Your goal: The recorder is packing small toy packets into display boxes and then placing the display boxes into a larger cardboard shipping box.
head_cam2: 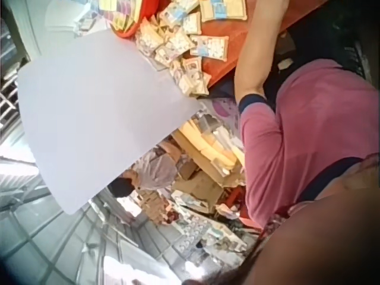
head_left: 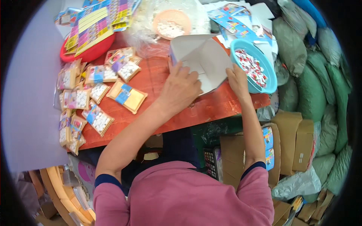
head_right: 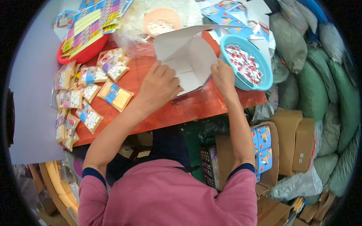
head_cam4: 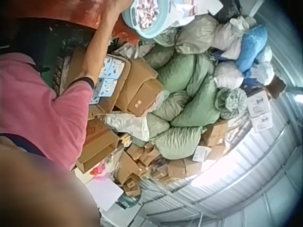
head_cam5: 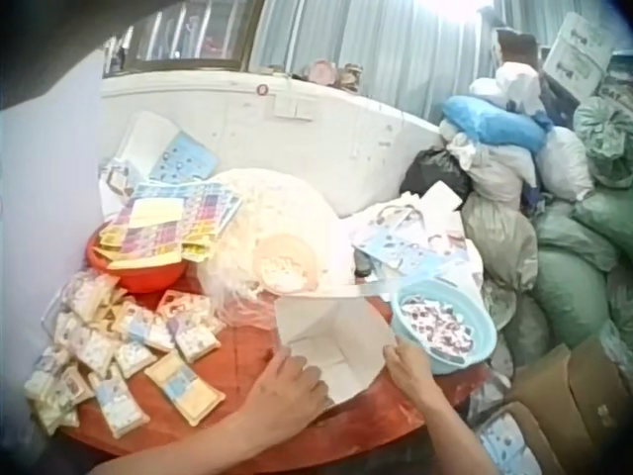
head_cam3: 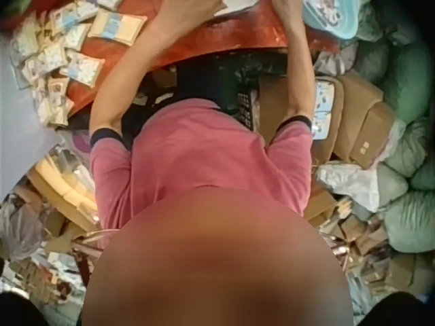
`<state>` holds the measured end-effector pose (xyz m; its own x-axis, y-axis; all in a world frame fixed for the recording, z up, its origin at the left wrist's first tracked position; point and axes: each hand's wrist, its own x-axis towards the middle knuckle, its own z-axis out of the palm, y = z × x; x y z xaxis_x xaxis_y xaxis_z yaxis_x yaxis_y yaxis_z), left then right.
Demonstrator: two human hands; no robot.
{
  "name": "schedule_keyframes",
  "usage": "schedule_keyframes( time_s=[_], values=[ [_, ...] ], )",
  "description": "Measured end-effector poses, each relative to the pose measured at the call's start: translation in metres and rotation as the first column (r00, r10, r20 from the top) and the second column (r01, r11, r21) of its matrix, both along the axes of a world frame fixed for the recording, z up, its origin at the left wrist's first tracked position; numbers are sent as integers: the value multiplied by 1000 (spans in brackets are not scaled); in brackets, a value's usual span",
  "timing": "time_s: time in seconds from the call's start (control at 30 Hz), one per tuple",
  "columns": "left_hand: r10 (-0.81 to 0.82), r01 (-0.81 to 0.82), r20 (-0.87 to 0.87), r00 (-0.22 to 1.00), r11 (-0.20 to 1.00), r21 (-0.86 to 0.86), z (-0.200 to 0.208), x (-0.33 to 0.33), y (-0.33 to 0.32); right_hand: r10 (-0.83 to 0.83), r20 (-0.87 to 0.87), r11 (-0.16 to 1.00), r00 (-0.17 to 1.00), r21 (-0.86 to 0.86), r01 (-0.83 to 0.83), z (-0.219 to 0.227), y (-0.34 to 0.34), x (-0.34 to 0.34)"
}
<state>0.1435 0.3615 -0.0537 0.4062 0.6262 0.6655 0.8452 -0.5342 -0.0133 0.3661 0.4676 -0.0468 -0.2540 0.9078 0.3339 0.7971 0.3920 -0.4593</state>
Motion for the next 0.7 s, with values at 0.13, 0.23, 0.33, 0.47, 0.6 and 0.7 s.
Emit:
schedule_keyframes(
  time_s=[0.13, 0.23, 0.33, 0.47, 0.6, 0.7],
  values=[
    [-28, 15, 183, 983, 997, 71, -5, 30, 2, -51, 88, 986, 995, 164, 36, -8, 11, 11],
    [32, -68, 247, 968, 988, 140, -3, 29, -12, -110, -59, 947, 992, 296, 123, 27, -34, -22],
    [-11, -46, 330, 944, 985, 165, -6, 11, -47, 57, -413, 873, 909, 463, 156, 47, -95, -46],
    [154, 40, 770, 619, 973, -227, -32, -38, -122, 388, -230, 919, 893, 24, -393, 34, -165, -137],
    [559, 402, 803, -207, 797, -451, -62, -76, -171, 523, 44, 849, 851, 67, -525, -36, -141, -216],
    [549, 374, 762, -343, 824, -425, -68, -93, -188, 506, 267, 833, 820, 93, -545, -66, -129, -231]
  ],
)
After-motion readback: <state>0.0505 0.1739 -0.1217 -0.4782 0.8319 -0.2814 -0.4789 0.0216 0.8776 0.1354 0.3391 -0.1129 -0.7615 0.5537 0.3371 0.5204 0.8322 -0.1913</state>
